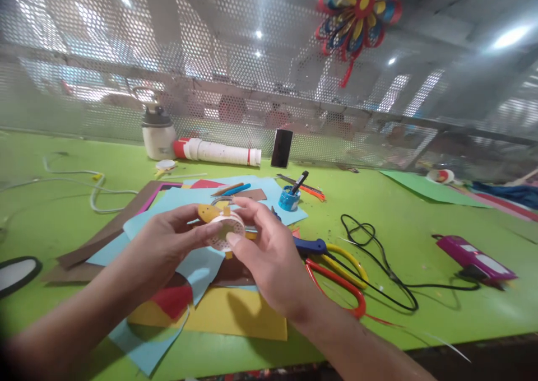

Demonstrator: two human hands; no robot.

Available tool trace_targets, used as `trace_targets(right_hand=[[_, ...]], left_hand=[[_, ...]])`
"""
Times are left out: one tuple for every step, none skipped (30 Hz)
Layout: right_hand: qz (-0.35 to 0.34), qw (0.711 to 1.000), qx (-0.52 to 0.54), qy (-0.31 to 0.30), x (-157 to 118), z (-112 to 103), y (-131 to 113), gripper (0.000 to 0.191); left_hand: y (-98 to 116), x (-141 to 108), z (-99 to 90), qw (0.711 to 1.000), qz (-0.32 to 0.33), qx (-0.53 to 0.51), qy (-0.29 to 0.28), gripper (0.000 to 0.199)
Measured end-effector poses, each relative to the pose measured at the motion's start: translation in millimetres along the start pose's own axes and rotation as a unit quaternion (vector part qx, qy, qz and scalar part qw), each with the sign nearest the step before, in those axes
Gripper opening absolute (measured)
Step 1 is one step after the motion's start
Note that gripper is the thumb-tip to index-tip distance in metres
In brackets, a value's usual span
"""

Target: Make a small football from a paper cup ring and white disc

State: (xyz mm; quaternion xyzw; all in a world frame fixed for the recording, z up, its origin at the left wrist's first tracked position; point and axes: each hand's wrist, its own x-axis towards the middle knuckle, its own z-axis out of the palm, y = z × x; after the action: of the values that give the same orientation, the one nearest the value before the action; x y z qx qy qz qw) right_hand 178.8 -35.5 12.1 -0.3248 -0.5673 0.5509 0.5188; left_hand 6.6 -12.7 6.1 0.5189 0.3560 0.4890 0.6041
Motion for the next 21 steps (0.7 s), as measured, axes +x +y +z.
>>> trace_targets(right_hand=[[0.009, 1.0, -0.015, -0.003, 1, -3, -2, 0.034], [0.02, 0.999, -0.033, -0.003, 3, -5, -4, 0.035], [0.034, 0.998, -0.051, -0.001, 4, -8, -5, 0.035], [0.047, 0.997, -0.066, 0.002, 6, -10, -7, 0.034], [0.061, 0.995, -0.075, 0.005, 7, -12, -7, 0.034], [0.073, 0.994, -0.075, 0.007, 8, -14, -7, 0.033], [0.084, 0.994, -0.067, 0.008, 9, -15, -7, 0.031], [0.094, 0.994, -0.051, 0.008, 10, -15, -6, 0.029], [0.1, 0.994, -0.03, 0.008, 10, -16, -6, 0.027], [0.103, 0.995, -0.008, 0.008, 11, -15, -5, 0.026], [0.101, 0.995, 0.014, 0.009, 12, -15, -4, 0.024], [0.096, 0.995, 0.034, 0.011, 12, -15, -3, 0.021], [0.088, 0.995, 0.05, 0.01, 13, -14, -3, 0.019], [0.079, 0.995, 0.062, 0.009, 13, -14, -3, 0.018], [0.071, 0.995, 0.067, 0.006, 13, -14, -2, 0.017], [0.067, 0.995, 0.068, 0.002, 13, -13, -2, 0.019], [0.065, 0.996, 0.067, -0.003, 13, -13, -2, 0.021], [0.065, 0.996, 0.066, -0.008, 13, -12, -2, 0.023], [0.066, 0.996, 0.065, -0.011, 13, -12, -2, 0.025], [0.066, 0.996, 0.065, -0.012, 12, -12, -2, 0.026], [0.067, 0.996, 0.065, -0.014, 12, -11, -2, 0.027]], left_hand=[[-1, 1, -1.3, 1.0, -0.005, -0.018, -0.009, 0.028], [-1, 2, -2.3, 0.999, -0.01, -0.034, -0.016, 0.029], [-2, 3, -3.2, 0.999, -0.013, -0.045, -0.02, 0.029], [-1, 4, -3.9, 0.998, -0.015, -0.052, -0.021, 0.028], [-1, 4, -4.4, 0.998, -0.017, -0.056, -0.022, 0.028], [0, 4, -4.8, 0.998, -0.018, -0.057, -0.022, 0.027], [1, 5, -5.3, 0.998, -0.022, -0.058, -0.024, 0.027], [2, 5, -5.8, 0.998, -0.026, -0.059, -0.027, 0.028], [2, 5, -6.3, 0.997, -0.03, -0.059, -0.03, 0.028], [2, 5, -7.0, 0.997, -0.035, -0.059, -0.033, 0.029], [2, 5, -7.7, 0.997, -0.039, -0.059, -0.035, 0.029], [2, 5, -8.5, 0.997, -0.042, -0.061, -0.038, 0.03], [1, 6, -9.2, 0.996, -0.044, -0.063, -0.041, 0.03], [1, 6, -9.7, 0.996, -0.046, -0.065, -0.044, 0.03], [1, 6, -10.0, 0.996, -0.048, -0.067, -0.047, 0.03], [1, 6, -10.2, 0.995, -0.05, -0.068, -0.047, 0.029], [1, 6, -10.3, 0.995, -0.052, -0.068, -0.045, 0.029], [1, 6, -10.2, 0.995, -0.055, -0.069, -0.042, 0.029], [1, 6, -10.1, 0.995, -0.057, -0.069, -0.04, 0.029], [1, 7, -10.1, 0.995, -0.058, -0.07, -0.039, 0.028], [2, 7, -10.1, 0.995, -0.058, -0.072, -0.038, 0.027]])
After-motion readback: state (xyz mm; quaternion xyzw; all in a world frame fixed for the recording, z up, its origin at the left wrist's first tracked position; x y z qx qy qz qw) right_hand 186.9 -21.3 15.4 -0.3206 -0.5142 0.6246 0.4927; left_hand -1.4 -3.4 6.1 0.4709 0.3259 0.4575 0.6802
